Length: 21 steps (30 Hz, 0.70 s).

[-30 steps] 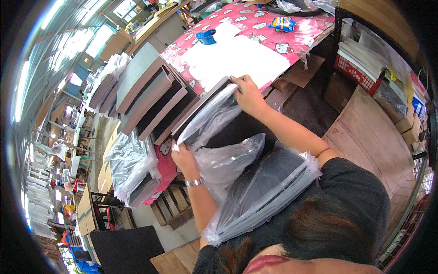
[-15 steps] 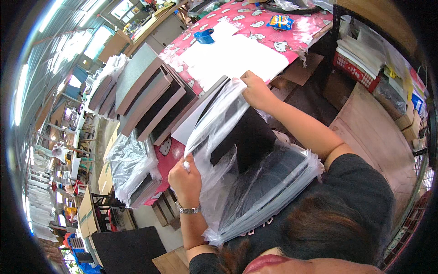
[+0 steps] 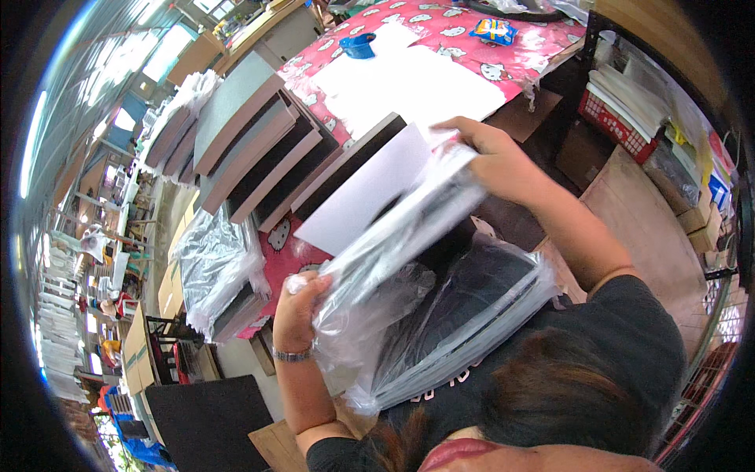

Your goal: The person takes a brown folder, slides it into a clear plastic sleeve, tucks the excess plastic inside, and adds it to a stack of similar wrapped folders on a table.

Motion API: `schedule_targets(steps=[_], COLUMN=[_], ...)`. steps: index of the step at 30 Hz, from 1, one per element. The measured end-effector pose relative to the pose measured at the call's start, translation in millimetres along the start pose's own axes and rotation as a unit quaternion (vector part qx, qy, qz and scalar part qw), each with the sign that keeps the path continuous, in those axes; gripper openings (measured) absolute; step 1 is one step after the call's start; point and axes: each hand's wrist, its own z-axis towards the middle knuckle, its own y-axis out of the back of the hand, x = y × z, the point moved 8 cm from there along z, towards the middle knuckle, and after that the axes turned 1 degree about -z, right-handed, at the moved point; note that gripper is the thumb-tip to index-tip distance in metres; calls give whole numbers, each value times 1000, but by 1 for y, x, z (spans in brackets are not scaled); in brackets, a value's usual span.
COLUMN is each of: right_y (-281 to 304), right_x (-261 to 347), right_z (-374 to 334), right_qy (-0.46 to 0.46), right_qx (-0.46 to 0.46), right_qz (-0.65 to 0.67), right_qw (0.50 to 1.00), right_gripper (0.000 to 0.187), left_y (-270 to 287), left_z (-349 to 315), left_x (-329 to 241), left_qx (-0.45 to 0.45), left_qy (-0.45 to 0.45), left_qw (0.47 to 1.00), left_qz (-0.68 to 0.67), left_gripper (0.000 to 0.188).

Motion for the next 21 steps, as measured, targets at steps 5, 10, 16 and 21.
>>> schedule_targets(steps=[5, 10, 16, 21], right_y=[2, -17, -74, -70], right_x=[-39, -121, -321, -340], right_z=[-37, -72, -90, -48], right_qy=[-150, -233, -326, -250], right_qx=[177, 179, 285, 451], right_qz=[148, 407, 377, -73], right_qw=[961, 865, 819, 854], right_gripper=[53, 42, 29, 31], left_y=[9, 7, 15, 35], left_z=[4, 27, 39, 57], left_x=[46, 149, 323, 347], left_qx=[105, 129, -14, -130], left_qy=[108, 213, 220, 170], left_qw=[987, 966, 938, 959], left_qz=[58, -72, -266, -187], left_gripper=[11, 21, 28, 30])
